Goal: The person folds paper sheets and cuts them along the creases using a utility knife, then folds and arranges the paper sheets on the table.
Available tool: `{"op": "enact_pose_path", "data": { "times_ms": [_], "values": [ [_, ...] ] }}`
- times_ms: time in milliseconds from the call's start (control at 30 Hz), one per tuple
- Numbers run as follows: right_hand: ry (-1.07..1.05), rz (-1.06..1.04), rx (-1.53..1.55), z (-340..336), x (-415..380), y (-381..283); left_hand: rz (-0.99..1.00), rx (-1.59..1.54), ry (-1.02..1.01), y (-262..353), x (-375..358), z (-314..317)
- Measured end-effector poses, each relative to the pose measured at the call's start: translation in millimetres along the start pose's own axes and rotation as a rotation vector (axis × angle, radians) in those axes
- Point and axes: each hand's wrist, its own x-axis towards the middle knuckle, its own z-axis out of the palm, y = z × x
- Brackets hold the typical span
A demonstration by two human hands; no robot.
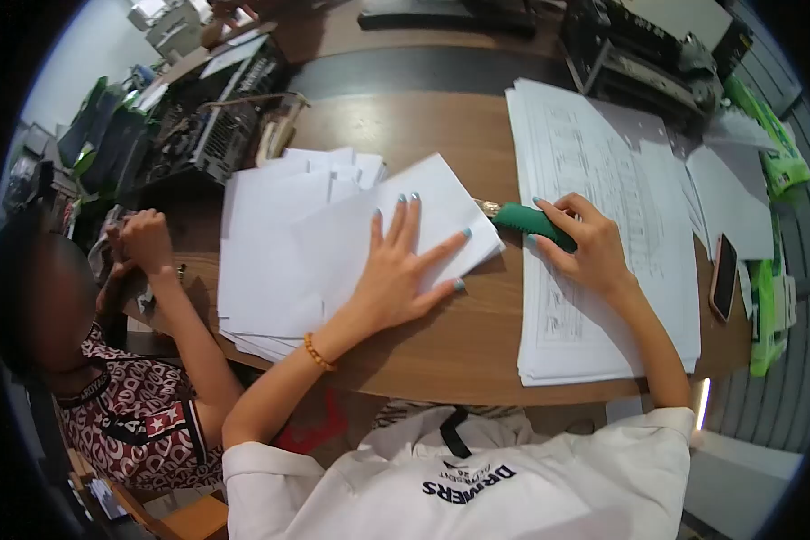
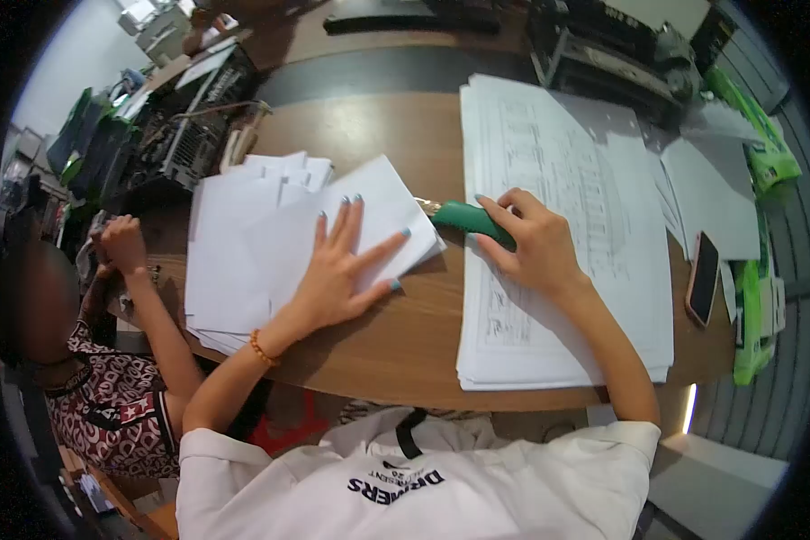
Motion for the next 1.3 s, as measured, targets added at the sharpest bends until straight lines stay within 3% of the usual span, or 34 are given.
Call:
{"op": "enact_pose_path", "data": {
  "times_ms": [233, 533, 633, 900, 1067, 1300],
  "values": [
    [-0.041, -0.027, 0.018, 20, 44, 22, 0.004, 0.013, 0.038, 0, -1, 1],
    [-0.002, -0.165, 0.001, 18, 36, 32, -0.025, 0.003, 0.056, 3, -1, 2],
    [0.077, -0.154, -0.041, 33, 41, 17, -0.016, 0.019, 0.042, 3, 0, 1],
    [-0.018, -0.063, -0.021, 28, 42, 20, -0.018, 0.033, 0.042, 3, 0, 3],
    [0.023, -0.141, -0.027, 28, 41, 27, -0.023, 0.006, 0.037, 3, -1, 1],
    [0.027, -0.098, -0.034, 27, 39, 20, -0.009, -0.017, 0.049, 4, -1, 0]
  ]
}}
